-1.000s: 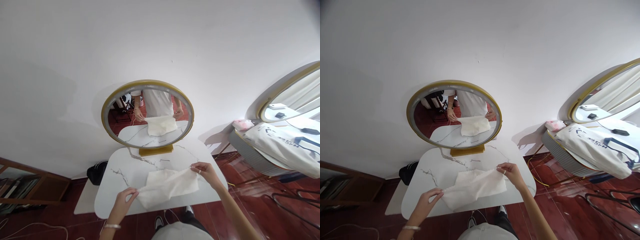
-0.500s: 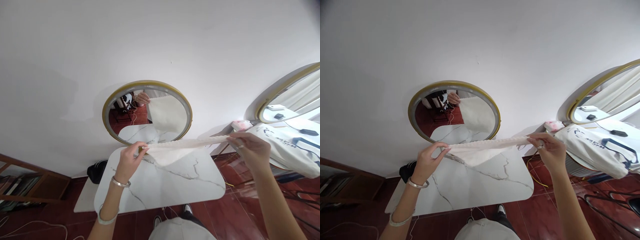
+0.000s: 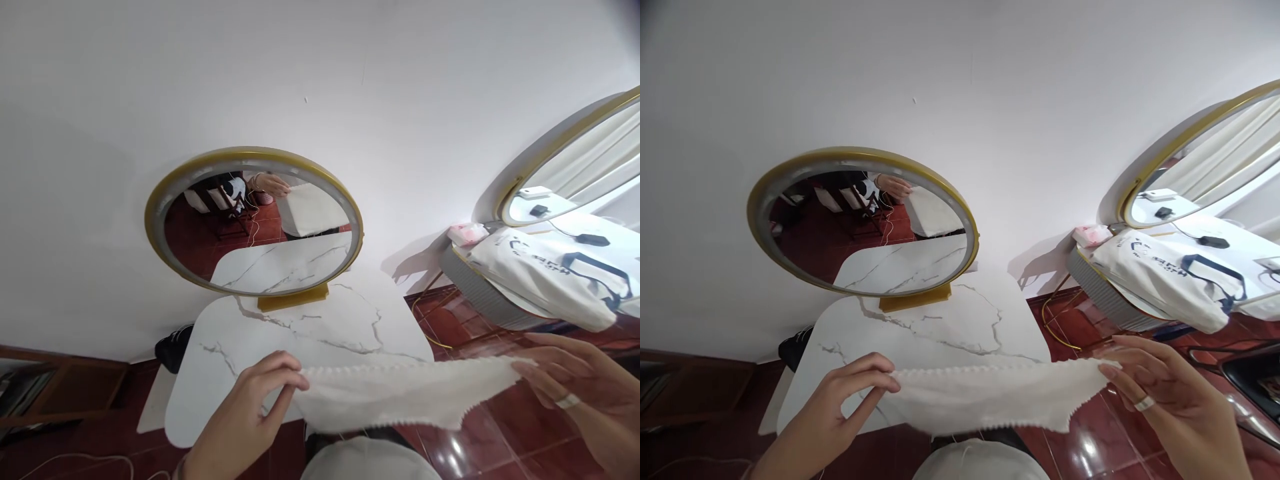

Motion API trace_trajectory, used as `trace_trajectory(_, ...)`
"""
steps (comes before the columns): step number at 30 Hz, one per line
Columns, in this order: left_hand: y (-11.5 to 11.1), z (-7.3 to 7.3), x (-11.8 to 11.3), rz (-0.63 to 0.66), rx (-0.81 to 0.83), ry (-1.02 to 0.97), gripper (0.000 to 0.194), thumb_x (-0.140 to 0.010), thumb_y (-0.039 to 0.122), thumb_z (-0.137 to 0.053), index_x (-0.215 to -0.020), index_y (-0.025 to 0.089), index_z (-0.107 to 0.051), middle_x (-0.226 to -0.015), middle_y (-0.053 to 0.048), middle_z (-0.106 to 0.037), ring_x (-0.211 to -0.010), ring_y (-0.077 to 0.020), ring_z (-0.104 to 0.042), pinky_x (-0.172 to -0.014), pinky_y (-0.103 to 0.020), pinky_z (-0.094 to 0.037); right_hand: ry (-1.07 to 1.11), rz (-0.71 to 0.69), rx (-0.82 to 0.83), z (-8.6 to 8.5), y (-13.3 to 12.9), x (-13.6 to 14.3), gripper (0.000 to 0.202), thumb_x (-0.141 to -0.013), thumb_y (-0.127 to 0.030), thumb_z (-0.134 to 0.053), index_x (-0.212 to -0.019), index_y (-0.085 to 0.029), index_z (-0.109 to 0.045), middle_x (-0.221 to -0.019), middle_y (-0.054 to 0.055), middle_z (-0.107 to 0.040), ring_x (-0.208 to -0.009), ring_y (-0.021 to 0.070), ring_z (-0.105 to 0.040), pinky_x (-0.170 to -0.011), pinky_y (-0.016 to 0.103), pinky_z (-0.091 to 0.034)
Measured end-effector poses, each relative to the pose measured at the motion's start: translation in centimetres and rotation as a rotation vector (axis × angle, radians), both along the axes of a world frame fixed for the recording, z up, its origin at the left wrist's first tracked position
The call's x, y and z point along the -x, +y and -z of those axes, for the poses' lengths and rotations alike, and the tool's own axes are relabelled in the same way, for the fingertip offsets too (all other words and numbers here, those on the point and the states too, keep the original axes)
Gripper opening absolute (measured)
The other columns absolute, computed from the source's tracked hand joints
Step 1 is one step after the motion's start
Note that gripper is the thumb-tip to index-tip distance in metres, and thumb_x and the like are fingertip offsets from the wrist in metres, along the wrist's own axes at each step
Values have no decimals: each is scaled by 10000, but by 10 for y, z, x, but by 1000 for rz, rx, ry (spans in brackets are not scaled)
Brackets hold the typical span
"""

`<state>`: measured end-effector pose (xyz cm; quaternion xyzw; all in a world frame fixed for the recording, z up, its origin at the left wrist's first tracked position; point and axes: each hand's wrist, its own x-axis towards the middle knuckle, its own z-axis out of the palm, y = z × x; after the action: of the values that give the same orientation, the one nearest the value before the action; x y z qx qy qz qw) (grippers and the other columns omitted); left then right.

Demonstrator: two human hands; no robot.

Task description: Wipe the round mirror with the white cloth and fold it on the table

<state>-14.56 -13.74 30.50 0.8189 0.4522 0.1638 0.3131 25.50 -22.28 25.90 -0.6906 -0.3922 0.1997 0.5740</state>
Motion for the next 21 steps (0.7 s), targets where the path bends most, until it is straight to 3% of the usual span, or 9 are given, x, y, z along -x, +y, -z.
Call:
trace_trajectory(3,16,14,-23,-21,-59,39,243,-900,294,-478,-874,266,-718,-926,-28,-678,-747,-167,-629,-689,-279,-539,150,-89,116,20,23,-20,538,-551,-430,-868,-1014,-249,-663,-784,50,-711,-559,182,-647,-364,230,-497)
trace_trajectory(5,34,34,-39,-73,-58,99,262,-877,223,-463,-892,253,-723,-971,-19,-679,-605,-125,-581,-641,-272,-522,257,-152,145,43,52,-31,549,-557,-438,-870,-1009,-221,-649,-781,39,-699,-595,179,-660,-454,254,-558)
trace_trajectory(7,59,65,-55,-136,-5,126,303,-851,148,-436,-884,232,-725,-989,-16,-680,-538,-97,-552,-627,-260,-513,339,-201,147,72,88,-36,543,-572,-457,-860,-991,-196,-634,-775,37,-693,-665,196,-690,-589,307,-609)
trace_trajectory(9,87,101,-71,-211,53,122,289,-834,115,-446,-866,202,-720,-983,-28,-679,-613,-105,-611,-689,-249,-527,370,-238,163,105,128,-36,558,-546,-492,-858,-941,-182,-614,-741,38,-689,-696,221,-709,-664,354,-617)
trace_trajectory(12,127,156,-91,-319,72,134,227,-827,113,-490,-870,165,-706,-970,-57,-668,-752,-129,-668,-776,-248,-541,358,-278,219,151,182,-30,551,-488,-523,-846,-837,-179,-594,-672,39,-678,-664,241,-711,-674,387,-614)
trace_trajectory(15,154,196,-105,-386,55,158,248,-826,88,-473,-922,150,-694,-995,-82,-657,-835,-154,-679,-839,-288,-546,311,-281,258,188,223,-27,492,-505,-509,-817,-789,-180,-587,-679,44,-669,-649,241,-708,-674,404,-611)
trace_trajectory(18,163,220,-112,-432,23,171,318,-833,84,-453,-1066,134,-662,-1154,-130,-626,-1075,-220,-635,-984,-376,-498,233,-279,272,214,246,-31,475,-525,-489,-803,-817,-176,-597,-784,65,-678,-715,251,-712,-692,414,-605)
trace_trajectory(21,148,236,-114,-462,-1,182,425,-839,94,-449,-1244,105,-573,-1396,-173,-489,-1327,-268,-463,-1096,-419,-413,157,-311,234,229,250,-31,552,-618,-530,-748,-1020,-181,-599,-1010,109,-678,-911,271,-704,-795,431,-584)
